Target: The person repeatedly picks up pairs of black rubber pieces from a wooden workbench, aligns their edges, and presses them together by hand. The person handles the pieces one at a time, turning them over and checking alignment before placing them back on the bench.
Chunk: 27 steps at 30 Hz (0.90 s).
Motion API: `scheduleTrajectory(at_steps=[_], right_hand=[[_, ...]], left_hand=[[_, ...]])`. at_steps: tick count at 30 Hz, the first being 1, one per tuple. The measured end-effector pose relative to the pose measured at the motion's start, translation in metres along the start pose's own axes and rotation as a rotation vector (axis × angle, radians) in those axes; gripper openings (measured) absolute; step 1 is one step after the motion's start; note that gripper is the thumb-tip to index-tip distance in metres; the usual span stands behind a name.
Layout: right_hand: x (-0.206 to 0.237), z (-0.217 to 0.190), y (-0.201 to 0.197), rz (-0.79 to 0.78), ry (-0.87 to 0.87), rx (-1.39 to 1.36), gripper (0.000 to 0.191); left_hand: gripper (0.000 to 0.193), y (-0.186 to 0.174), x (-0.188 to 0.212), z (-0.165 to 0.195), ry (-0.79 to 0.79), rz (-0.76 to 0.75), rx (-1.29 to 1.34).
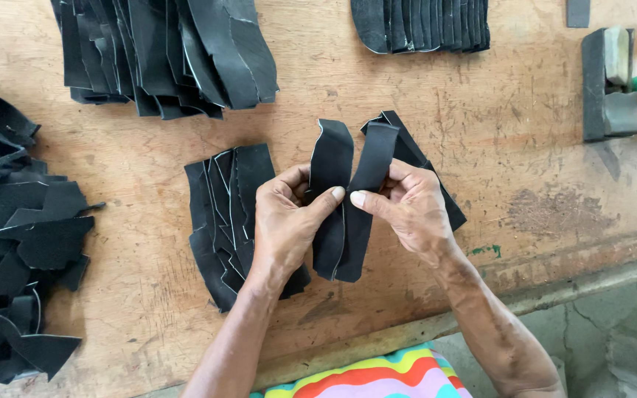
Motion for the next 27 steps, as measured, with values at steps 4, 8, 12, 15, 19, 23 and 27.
scheduleTrajectory(at_steps=[4,8,12,15,19,23,27], right_hand=[[0.0,-0.003,0.0,-0.012,-0.013,-0.021,0.022],[-0.001,-0.004,0.001,-0.005,0.013,-0.008,0.024],[-0.004,-0.004,-0.002,-0.015,0.108,-0.027,0.027],[-0.005,-0.008,-0.006,-0.062,0.136,0.004,0.024],[-0.004,-0.009,-0.004,-0.067,0.12,-0.013,0.027],[-0.002,-0.009,0.001,-0.052,0.044,-0.052,0.028],[-0.001,-0.01,0.002,-0.029,0.034,-0.075,0.027]], left_hand=[[0.026,0.001,0.0,0.0,0.014,-0.015,0.028],[0.024,0.002,0.001,-0.001,0.038,-0.021,-0.003],[0.027,0.002,0.0,0.002,0.112,-0.077,-0.058],[0.031,0.0,-0.001,-0.002,0.004,-0.094,-0.003],[0.03,0.001,-0.004,-0.007,-0.051,-0.109,0.25],[0.03,0.003,-0.004,-0.013,-0.051,-0.096,0.333],[0.03,0.004,-0.003,-0.016,-0.051,-0.09,0.384]])
Point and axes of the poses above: each hand's wrist, its own x-axis away from the middle knuckle, its own y-axis out of the palm, z = x × y, the point moved 4 cm from there along -x, towards the middle knuckle, and after that the axes turned 6 degrees about -x, right-handed, at the moved point
